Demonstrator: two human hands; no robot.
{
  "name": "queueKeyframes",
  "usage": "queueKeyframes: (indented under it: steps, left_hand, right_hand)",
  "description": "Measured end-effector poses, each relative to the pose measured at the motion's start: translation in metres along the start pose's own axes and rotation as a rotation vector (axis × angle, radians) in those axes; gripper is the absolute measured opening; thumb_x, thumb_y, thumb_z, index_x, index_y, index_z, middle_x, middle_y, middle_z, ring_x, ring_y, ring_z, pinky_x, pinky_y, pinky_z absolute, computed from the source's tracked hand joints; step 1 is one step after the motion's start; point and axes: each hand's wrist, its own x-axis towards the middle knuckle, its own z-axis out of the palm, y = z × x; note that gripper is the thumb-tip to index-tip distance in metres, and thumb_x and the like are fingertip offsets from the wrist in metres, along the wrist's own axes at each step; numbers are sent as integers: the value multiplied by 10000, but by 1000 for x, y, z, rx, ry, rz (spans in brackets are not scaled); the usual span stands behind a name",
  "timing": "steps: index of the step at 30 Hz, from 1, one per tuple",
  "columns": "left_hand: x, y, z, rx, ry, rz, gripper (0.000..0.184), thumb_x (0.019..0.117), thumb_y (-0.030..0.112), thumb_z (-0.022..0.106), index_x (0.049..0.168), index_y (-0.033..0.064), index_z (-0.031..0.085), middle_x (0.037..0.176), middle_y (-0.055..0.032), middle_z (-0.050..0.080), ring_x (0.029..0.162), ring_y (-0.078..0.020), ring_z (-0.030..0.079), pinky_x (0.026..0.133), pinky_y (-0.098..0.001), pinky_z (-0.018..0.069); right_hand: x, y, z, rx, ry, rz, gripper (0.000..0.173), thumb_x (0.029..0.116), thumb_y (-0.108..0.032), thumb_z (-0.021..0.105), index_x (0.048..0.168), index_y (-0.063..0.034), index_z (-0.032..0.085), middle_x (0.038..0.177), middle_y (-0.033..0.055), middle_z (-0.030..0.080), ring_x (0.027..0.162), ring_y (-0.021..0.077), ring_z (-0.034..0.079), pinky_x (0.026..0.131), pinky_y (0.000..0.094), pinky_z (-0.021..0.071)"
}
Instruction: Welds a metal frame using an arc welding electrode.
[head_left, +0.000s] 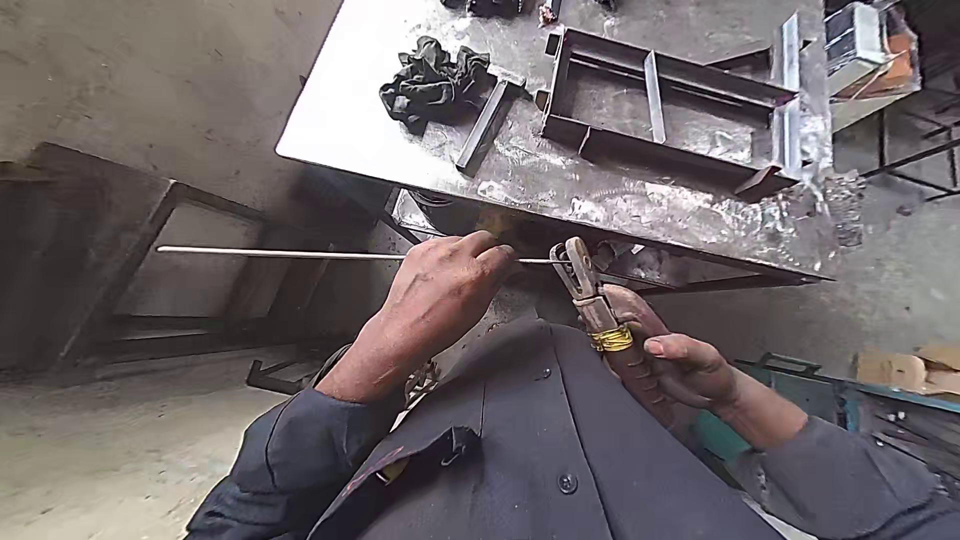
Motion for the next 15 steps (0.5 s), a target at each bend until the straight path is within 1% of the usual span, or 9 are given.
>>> queueKeyframes:
  steps: [1, 4, 7, 9, 12, 15]
  left_hand:
    - [-1, -2, -1, 13, -8, 11, 210, 1029, 182, 564, 953, 63, 719, 771, -103, 629, 667, -288, 642, 558, -446, 498]
    - [-4, -7, -4, 43, -25, 24, 210, 1030, 176, 562, 940, 63, 715, 756, -100, 612, 650, -284, 632, 542, -439, 487]
    - [-5, -11, -5, 52, -21, 38, 207, 1022, 161, 560, 906, 58, 697, 729, -98, 591, 627, -286, 615, 528, -436, 471]
    - [-3, -11, -5, 58, -24, 45, 200, 1017, 158, 571, 901, 55, 698, 723, -97, 586, 620, -286, 609, 529, -434, 468]
    - [4, -11, -7, 64, -28, 78, 186, 1007, 134, 573, 907, 49, 705, 726, -100, 597, 624, -286, 615, 536, -433, 475]
    - [13, -9, -4, 59, -21, 110, 203, 1012, 135, 568, 888, 48, 703, 718, -97, 596, 617, -279, 609, 535, -425, 471]
  right_hand:
    - [1, 0, 5, -14, 7, -3, 471, 921, -435, 693, 1283, -144, 614, 985, 33, 711, 835, 98, 696, 751, 272, 594]
    - [6, 3, 13, -61, 24, -5, 444, 925, -437, 687, 1260, -151, 626, 969, 19, 707, 828, 83, 686, 747, 256, 583]
    - [9, 3, 17, -96, 56, 3, 472, 916, -449, 704, 1270, -149, 620, 964, 27, 714, 813, 92, 694, 736, 263, 593]
    - [9, 2, 19, -135, 91, 11, 461, 910, -453, 708, 1242, -141, 636, 940, 31, 716, 790, 99, 695, 718, 268, 596]
    - [8, -4, 21, -230, 133, 18, 462, 902, -484, 706, 1222, -157, 645, 909, 4, 711, 769, 81, 687, 700, 254, 590]
    - [6, -12, 17, -277, 143, 31, 446, 902, -469, 698, 1225, -166, 648, 885, -9, 704, 740, 71, 680, 669, 245, 588]
